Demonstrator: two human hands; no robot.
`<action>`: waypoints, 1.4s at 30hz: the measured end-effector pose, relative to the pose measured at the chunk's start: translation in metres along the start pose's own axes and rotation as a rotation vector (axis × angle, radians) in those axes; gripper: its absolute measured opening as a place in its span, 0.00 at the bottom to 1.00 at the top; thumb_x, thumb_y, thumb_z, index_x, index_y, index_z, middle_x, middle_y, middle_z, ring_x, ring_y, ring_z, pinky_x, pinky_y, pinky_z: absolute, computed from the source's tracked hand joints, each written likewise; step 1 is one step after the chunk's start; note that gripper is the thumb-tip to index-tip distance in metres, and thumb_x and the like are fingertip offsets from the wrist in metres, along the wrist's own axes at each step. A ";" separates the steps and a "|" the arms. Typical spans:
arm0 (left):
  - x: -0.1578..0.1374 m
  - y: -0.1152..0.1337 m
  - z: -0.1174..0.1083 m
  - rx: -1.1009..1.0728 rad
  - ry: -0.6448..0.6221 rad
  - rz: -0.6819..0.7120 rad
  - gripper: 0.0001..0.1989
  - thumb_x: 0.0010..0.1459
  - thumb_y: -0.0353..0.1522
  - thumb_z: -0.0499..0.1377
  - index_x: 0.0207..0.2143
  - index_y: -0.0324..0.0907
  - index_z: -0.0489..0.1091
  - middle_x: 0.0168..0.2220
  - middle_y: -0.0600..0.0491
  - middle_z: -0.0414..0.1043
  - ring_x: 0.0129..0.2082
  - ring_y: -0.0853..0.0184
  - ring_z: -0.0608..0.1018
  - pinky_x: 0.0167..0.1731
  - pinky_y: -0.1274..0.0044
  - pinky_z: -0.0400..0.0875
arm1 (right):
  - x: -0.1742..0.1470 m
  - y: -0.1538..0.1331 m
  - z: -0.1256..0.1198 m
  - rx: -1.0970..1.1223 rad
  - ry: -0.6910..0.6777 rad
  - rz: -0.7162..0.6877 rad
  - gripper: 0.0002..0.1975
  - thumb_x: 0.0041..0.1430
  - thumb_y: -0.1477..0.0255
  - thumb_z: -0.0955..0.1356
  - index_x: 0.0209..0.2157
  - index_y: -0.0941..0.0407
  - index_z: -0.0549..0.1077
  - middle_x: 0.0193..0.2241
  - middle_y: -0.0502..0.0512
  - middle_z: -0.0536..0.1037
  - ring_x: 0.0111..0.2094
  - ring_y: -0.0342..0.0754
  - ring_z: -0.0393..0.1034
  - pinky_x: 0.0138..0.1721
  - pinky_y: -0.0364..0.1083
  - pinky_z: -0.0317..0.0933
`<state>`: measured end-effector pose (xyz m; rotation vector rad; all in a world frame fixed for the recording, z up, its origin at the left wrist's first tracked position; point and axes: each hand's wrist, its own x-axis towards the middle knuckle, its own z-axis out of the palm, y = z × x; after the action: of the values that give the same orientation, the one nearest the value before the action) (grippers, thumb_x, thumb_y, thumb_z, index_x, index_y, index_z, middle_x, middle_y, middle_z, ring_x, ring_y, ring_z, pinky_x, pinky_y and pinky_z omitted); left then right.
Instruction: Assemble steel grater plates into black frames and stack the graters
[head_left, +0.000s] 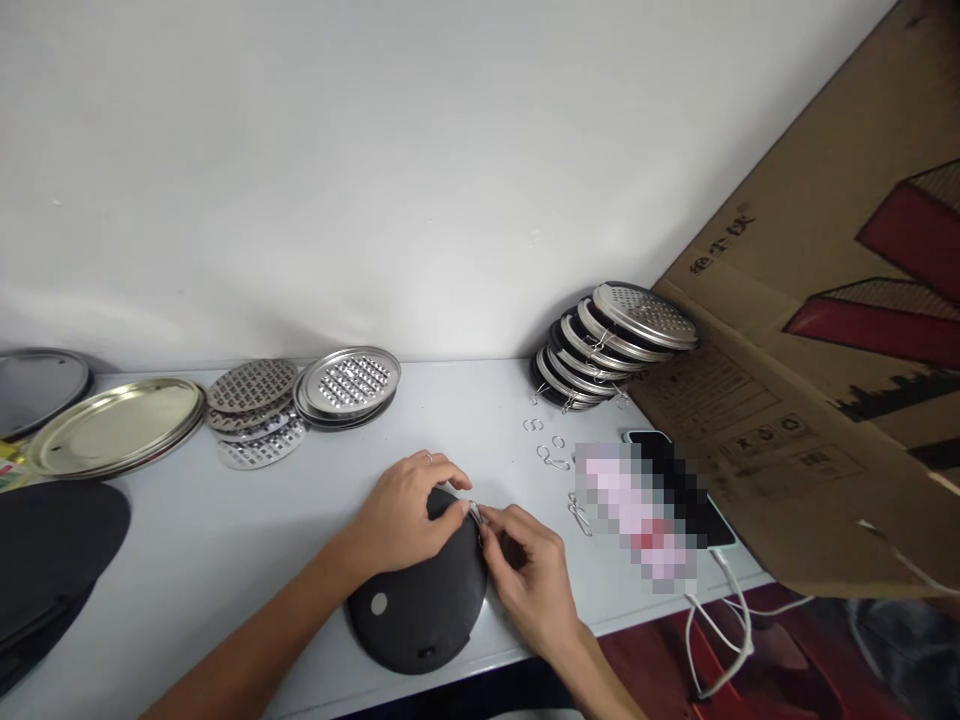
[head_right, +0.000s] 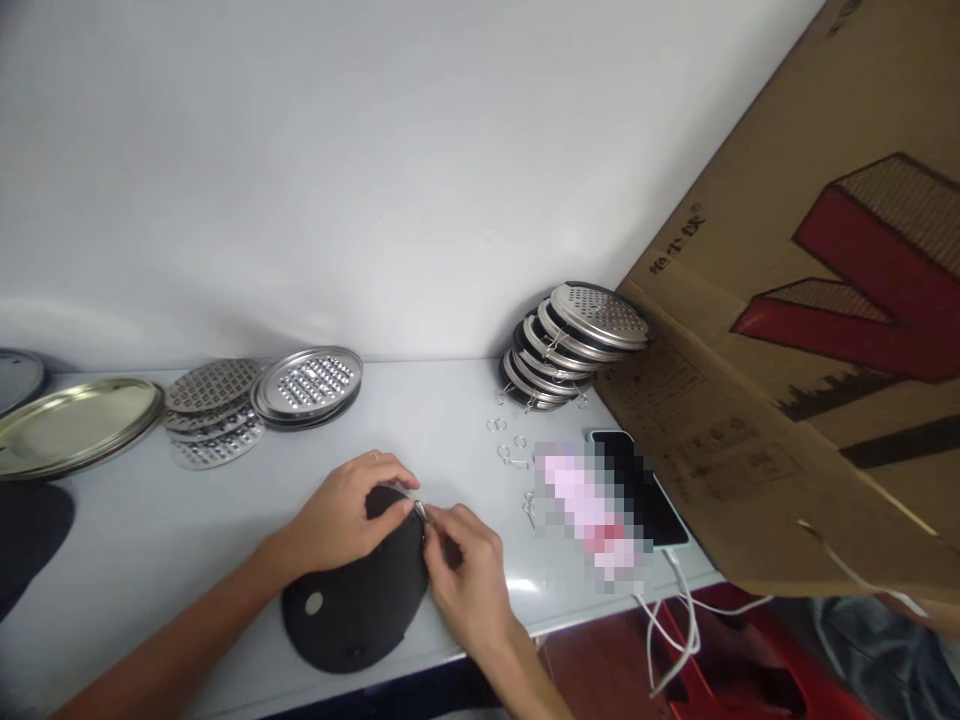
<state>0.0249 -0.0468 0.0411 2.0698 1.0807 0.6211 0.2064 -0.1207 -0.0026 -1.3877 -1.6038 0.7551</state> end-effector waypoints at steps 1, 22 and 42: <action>-0.002 -0.002 -0.001 0.027 -0.045 0.019 0.12 0.55 0.32 0.61 0.43 0.45 0.73 0.43 0.53 0.75 0.46 0.60 0.74 0.50 0.67 0.65 | 0.000 0.000 0.002 -0.012 -0.001 -0.009 0.13 0.65 0.74 0.65 0.47 0.51 0.78 0.28 0.50 0.74 0.29 0.46 0.68 0.31 0.44 0.61; 0.004 -0.010 -0.003 0.027 -0.140 0.090 0.11 0.66 0.28 0.52 0.35 0.44 0.73 0.36 0.56 0.75 0.39 0.68 0.76 0.44 0.75 0.67 | -0.004 0.005 0.015 -0.074 0.017 -0.152 0.18 0.66 0.78 0.63 0.52 0.51 0.75 0.32 0.55 0.72 0.34 0.49 0.68 0.35 0.48 0.65; -0.001 -0.006 0.004 0.204 -0.158 0.097 0.13 0.69 0.28 0.47 0.36 0.43 0.69 0.37 0.53 0.70 0.34 0.68 0.74 0.37 0.75 0.71 | -0.008 0.005 0.014 -0.122 0.051 -0.201 0.17 0.65 0.80 0.63 0.51 0.54 0.75 0.29 0.53 0.68 0.30 0.47 0.65 0.29 0.46 0.62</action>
<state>0.0239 -0.0464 0.0336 2.3157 0.9918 0.3994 0.1958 -0.1268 -0.0151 -1.2958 -1.7422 0.5062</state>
